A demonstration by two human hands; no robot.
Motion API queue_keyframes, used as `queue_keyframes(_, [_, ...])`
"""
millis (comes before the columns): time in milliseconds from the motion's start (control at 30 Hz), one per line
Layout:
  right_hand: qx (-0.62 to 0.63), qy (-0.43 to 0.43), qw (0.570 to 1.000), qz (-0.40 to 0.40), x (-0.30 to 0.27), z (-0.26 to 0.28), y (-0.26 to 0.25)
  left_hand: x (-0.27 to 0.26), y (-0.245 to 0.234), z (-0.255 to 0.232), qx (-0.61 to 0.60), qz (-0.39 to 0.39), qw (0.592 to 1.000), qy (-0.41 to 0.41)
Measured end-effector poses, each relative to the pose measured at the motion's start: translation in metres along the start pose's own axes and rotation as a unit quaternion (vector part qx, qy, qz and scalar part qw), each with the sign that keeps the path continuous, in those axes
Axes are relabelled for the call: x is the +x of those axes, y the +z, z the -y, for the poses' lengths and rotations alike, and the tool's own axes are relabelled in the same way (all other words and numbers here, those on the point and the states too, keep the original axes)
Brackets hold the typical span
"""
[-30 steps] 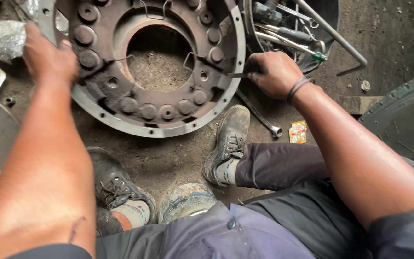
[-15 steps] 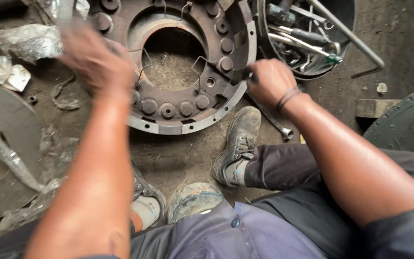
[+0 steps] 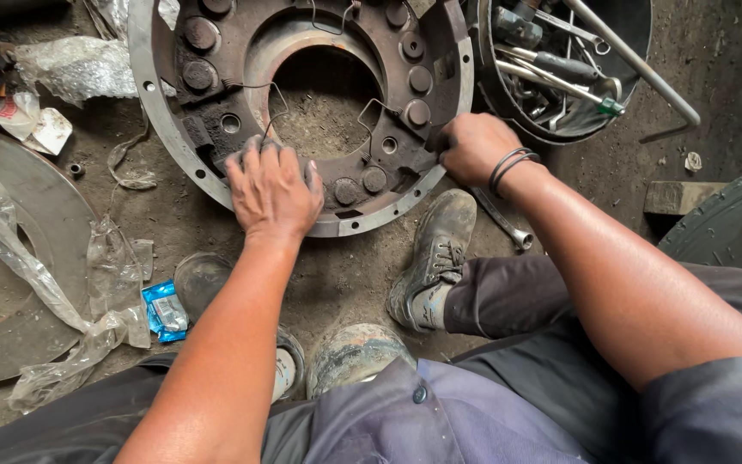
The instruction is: The person scrubs the surface of a large, circular mechanical part using a small metal tool. They systematically clean the circular indentations and the surrounding metal surface while sitting on the floor.
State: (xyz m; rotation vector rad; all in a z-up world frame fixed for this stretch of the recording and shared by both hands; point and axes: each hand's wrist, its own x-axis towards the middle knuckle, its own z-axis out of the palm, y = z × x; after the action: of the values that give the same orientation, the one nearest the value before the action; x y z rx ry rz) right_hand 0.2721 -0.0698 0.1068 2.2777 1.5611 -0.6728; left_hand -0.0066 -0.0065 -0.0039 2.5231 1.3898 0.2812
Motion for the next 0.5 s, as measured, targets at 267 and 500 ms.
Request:
queue_keyframes(267, [-0.095,-0.03,0.994,0.042,0.005,0.014,-0.011,-0.002,-0.003,-0.002,-0.013,-0.034,0.999,-0.006])
queue_keyframes(500, [-0.057,-0.038,0.997,0.025,0.011,0.009,-0.014,-0.001,-0.005,-0.003,-0.017,-0.041,0.999,-0.004])
